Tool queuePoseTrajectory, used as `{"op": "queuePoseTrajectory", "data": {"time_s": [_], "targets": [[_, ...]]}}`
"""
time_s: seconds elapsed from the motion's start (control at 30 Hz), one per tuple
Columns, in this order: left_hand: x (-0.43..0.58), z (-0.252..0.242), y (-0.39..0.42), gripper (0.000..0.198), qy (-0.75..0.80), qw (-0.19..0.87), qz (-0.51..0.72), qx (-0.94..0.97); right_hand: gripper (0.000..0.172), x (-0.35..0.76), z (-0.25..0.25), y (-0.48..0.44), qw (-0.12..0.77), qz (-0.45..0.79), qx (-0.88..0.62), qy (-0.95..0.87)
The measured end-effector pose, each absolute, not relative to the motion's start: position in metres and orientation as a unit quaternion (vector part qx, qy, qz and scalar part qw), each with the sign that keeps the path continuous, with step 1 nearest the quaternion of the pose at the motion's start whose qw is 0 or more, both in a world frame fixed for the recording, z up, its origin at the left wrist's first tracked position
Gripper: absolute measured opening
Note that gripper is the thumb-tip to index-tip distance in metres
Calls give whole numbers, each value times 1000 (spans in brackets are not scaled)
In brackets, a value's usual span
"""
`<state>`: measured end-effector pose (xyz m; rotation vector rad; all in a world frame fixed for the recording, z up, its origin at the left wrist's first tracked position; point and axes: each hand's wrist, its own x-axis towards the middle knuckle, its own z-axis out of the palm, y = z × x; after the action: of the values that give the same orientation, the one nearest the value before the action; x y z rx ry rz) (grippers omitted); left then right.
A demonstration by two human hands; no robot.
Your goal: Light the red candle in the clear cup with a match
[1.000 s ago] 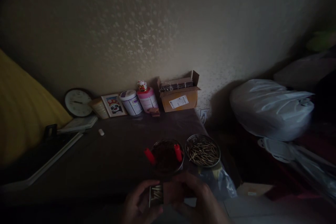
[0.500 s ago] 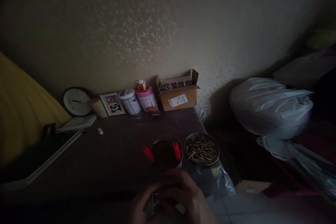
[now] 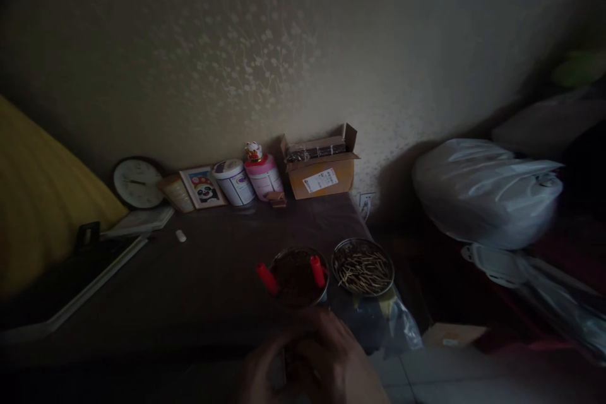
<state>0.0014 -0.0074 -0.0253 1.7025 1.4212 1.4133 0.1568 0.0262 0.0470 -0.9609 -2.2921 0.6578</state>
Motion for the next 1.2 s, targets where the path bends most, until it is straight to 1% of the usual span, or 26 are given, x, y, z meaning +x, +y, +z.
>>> {"op": "queuePoseTrajectory", "data": {"time_s": [0.1, 0.23, 0.33, 0.47, 0.6, 0.8, 0.97, 1.1, 1.2], "targets": [[1, -25, -7, 74, 530, 251, 506, 632, 14, 157, 47, 25, 285, 246, -359, -854], [-1, -28, -6, 72, 532, 267, 472, 651, 18, 158, 47, 25, 289, 261, -371, -843], [-1, -28, -6, 70, 539, 278, 487, 628, 23, 159, 49, 25, 284, 270, -366, -844], [0, -22, -5, 70, 537, 293, 490, 621, 20, 159, 48, 25, 288, 270, -357, -846], [1, -21, -6, 66, 537, 280, 511, 610, 21, 159, 47, 24, 294, 268, -347, -849], [-1, -29, -6, 77, 537, 284, 481, 632, 13, 159, 46, 25, 289, 226, -360, -858], [1, -16, -6, 71, 542, 311, 476, 619, 17, 161, 44, 27, 317, 222, -352, -852], [2, -18, -7, 65, 557, 282, 480, 617, 12, 161, 42, 26, 327, 216, -342, -854], [1, -27, -7, 64, 568, 275, 453, 630, 13, 161, 41, 26, 325, 216, -341, -855]]}}
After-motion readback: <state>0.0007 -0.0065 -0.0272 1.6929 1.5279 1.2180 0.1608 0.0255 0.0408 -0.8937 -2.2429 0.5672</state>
